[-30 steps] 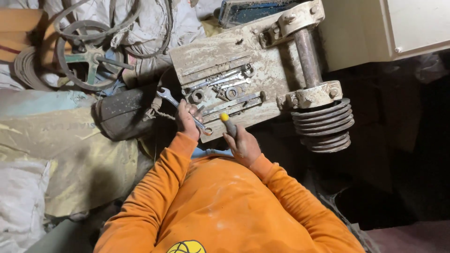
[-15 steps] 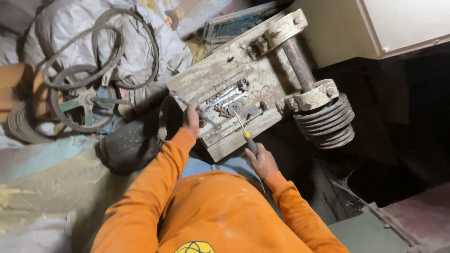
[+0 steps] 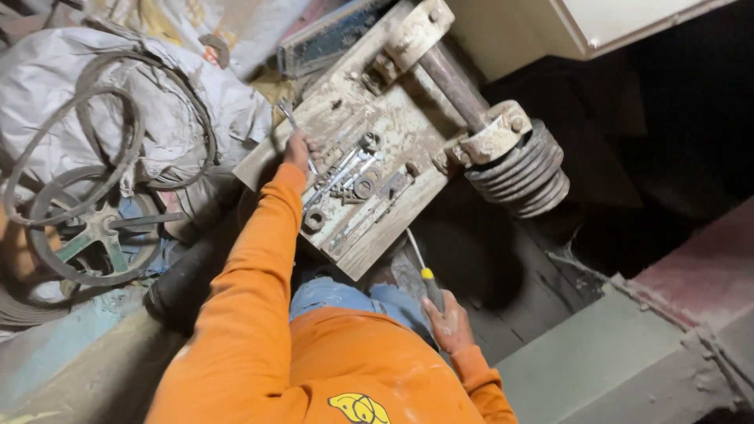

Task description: The person uses a wrench and a screwdriver to work on fasteners on a dusty machine base, loosening and tightening bolts across the metal plate and adjusting components by hand.

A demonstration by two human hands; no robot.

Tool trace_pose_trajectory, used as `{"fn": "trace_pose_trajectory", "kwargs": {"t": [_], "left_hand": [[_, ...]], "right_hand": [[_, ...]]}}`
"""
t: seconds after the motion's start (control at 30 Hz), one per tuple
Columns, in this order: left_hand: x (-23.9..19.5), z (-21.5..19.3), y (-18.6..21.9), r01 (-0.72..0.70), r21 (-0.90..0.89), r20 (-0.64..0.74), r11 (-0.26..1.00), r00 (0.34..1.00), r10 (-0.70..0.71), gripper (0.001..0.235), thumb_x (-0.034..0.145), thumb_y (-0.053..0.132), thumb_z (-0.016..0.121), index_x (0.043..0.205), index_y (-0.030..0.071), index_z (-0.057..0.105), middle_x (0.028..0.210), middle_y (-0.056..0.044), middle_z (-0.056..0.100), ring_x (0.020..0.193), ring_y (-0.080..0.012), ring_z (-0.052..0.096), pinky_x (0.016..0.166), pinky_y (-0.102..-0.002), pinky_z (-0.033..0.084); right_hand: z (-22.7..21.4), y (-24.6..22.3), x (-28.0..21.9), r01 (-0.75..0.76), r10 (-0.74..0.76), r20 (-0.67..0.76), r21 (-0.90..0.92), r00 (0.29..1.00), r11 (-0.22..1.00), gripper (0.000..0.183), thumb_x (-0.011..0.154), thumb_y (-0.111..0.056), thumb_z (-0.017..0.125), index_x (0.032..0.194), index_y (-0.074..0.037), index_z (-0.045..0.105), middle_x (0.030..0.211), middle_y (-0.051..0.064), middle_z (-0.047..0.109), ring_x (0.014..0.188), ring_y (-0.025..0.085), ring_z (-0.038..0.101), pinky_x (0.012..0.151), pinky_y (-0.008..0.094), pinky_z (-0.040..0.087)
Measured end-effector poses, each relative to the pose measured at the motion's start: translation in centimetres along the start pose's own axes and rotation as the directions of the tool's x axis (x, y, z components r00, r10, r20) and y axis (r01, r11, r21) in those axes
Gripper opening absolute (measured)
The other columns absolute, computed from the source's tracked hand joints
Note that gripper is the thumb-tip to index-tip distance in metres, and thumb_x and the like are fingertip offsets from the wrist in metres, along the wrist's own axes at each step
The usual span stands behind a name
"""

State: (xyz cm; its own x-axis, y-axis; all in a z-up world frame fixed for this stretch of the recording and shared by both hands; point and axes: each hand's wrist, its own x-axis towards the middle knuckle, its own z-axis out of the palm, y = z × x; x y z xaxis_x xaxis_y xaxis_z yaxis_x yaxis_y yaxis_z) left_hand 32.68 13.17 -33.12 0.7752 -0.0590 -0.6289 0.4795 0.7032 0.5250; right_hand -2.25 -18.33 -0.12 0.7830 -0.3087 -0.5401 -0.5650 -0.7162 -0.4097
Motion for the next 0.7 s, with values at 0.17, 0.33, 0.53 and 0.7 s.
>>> {"fn": "trace_pose_trajectory", "kwargs": {"t": [0.17,0.33,0.53,0.7], "left_hand": [[-16.4,5.2,4.4,0.073,-0.1,0.035,0.992,0.997,-0.07,0.029,0.096,0.031,0.04,0.069,0.021,0.037,0.058,0.003,0.036,0.047,-0.0128,0.035,0.048,-0.033,0.038],[-24.5,4.7,2.5,0.07,-0.267,0.094,0.961,0.995,-0.046,0.029,0.099,0.029,0.043,0.072,0.022,0.035,0.06,0.005,0.036,0.046,-0.0102,0.031,0.047,-0.031,0.03],[-33.1,5.9,0.5,0.101,-0.334,0.114,0.937,0.991,-0.066,0.03,0.097,0.031,0.045,0.07,0.021,0.036,0.056,0.007,0.032,0.044,-0.0099,0.029,0.054,-0.031,0.039],[-35.9,7.3,-1.8,-0.075,-0.341,0.066,0.937,0.992,0.104,0.028,0.093,0.032,0.047,0.07,0.019,0.037,0.059,0.004,0.036,0.049,-0.015,0.037,0.063,-0.036,0.045]], "right_hand": [[2.3,-2.7,5.4,0.344,-0.346,0.032,0.041,0.938,0.938,0.04,0.088,-0.031,0.073,0.12,-0.008,0.066,0.105,0.021,0.071,0.101,0.04,0.068,0.085,0.044,0.054],[4.8,-6.2,15.2,0.538,-0.517,0.189,-0.086,0.835,0.838,0.038,0.09,-0.025,0.074,0.123,-0.01,0.067,0.111,0.021,0.067,0.107,0.043,0.064,0.091,0.046,0.052],[5.6,-9.1,22.4,0.669,-0.632,0.268,-0.48,0.727,0.567,0.054,0.085,-0.008,0.063,0.138,-0.016,0.06,0.136,0.017,0.058,0.122,0.04,0.057,0.098,0.047,0.05],[4.2,-9.6,22.4,0.673,-0.754,0.18,-0.61,0.631,0.417,0.061,0.085,-0.01,0.059,0.146,-0.02,0.054,0.143,0.011,0.053,0.128,0.034,0.051,0.098,0.048,0.047]]}}
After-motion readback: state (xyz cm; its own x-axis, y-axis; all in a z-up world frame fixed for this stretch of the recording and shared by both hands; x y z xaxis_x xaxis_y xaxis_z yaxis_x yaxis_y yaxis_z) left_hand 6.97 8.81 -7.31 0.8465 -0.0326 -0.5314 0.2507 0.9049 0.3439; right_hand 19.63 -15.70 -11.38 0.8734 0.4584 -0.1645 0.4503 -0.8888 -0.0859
